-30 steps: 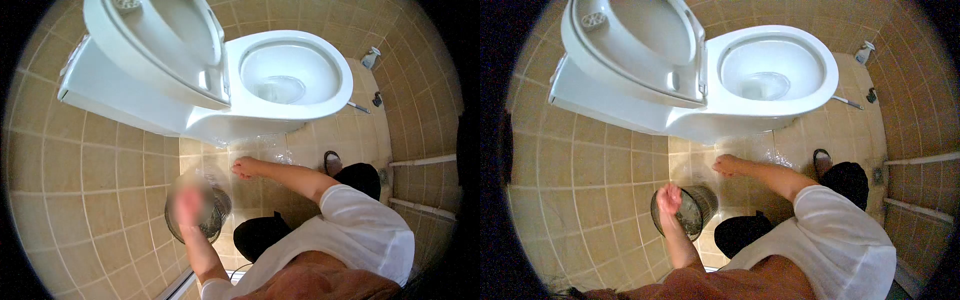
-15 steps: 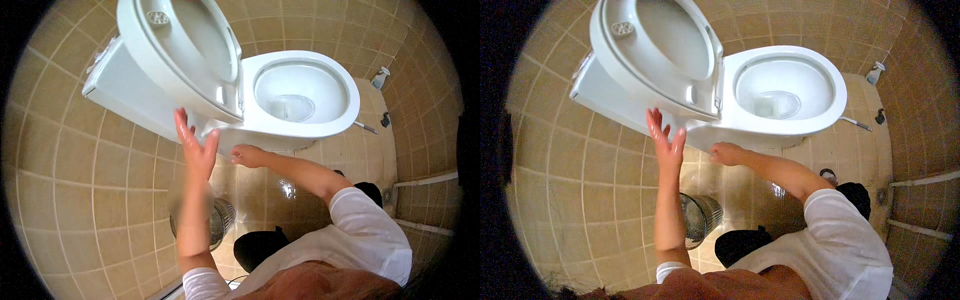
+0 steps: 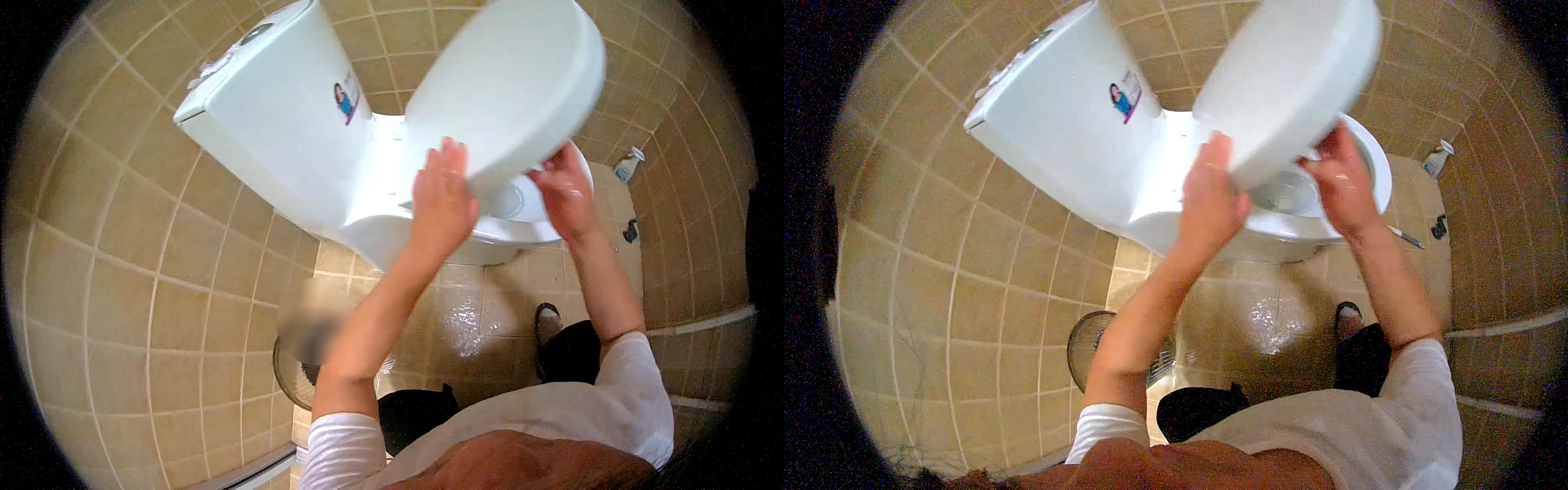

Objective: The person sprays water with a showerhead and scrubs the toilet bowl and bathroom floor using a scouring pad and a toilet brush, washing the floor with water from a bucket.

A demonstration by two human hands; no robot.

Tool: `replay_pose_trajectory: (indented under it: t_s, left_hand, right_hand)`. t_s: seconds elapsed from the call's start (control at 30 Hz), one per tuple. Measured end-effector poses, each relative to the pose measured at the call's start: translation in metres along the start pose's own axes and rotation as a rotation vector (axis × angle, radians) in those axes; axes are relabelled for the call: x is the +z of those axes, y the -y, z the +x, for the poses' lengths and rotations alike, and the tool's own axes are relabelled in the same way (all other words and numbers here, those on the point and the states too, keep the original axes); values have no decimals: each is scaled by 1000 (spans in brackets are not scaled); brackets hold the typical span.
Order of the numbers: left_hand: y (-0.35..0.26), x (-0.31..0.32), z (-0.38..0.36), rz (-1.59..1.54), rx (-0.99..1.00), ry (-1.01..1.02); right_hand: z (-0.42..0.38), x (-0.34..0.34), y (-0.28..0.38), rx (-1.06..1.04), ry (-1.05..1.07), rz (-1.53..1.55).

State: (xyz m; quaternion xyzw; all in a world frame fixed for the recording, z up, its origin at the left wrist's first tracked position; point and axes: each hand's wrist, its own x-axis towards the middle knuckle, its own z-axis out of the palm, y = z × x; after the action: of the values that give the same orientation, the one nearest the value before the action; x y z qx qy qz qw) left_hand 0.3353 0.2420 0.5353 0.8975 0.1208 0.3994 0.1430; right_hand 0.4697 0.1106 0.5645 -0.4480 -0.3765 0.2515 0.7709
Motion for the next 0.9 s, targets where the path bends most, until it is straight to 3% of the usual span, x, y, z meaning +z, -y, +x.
replay_pose_trajectory:
  t_s: [0.13, 0.2, 0.27, 0.3, 0.37, 0.4, 0.47, 0.5, 0.57, 0.63, 0.77, 0.83, 0.9]
  left_hand:
    - [-6, 14, -8, 126, 52, 88]
    - [-11, 13, -7, 128, 28, 145]
    - [-17, 11, -6, 201, -13, 297]
    - [-19, 12, -6, 212, -16, 286]
    - [-23, 17, -10, 208, 8, 335]
    - [-24, 20, -14, 195, 27, 300]
    - [-27, 21, -16, 200, 31, 307]
    - [-29, 23, -18, 202, 42, 325]
    - [-28, 31, -22, 211, 22, 368]
    - [-24, 37, -26, 226, 68, 355]
    - [-21, 51, -32, 208, 72, 486]
    - [-17, 52, -35, 187, 64, 500]
    - [-17, 50, -28, 164, 3, 616]
  right_hand:
    - [-16, -14, 43, -35, -129, 190]
    - [-20, -71, 37, -44, -164, 410]
    - [-14, -82, 46, -108, -521, 249]
    - [-8, -91, 47, -111, -507, 255]
    - [2, -111, 45, -314, -738, -374]
    - [6, -119, 45, -321, -728, -369]
    - [16, -137, 43, -254, -689, -880]
    - [20, -149, 35, -256, -682, -876]
    - [23, -168, 15, -79, -420, -1340]
    - [16, -175, 1, 12, -299, -1320]
    - [-4, -229, -50, 102, -68, -1680]
    - [-13, -248, -74, 61, -22, -1549]
    - [2, -211, -47, 141, 96, -1413]
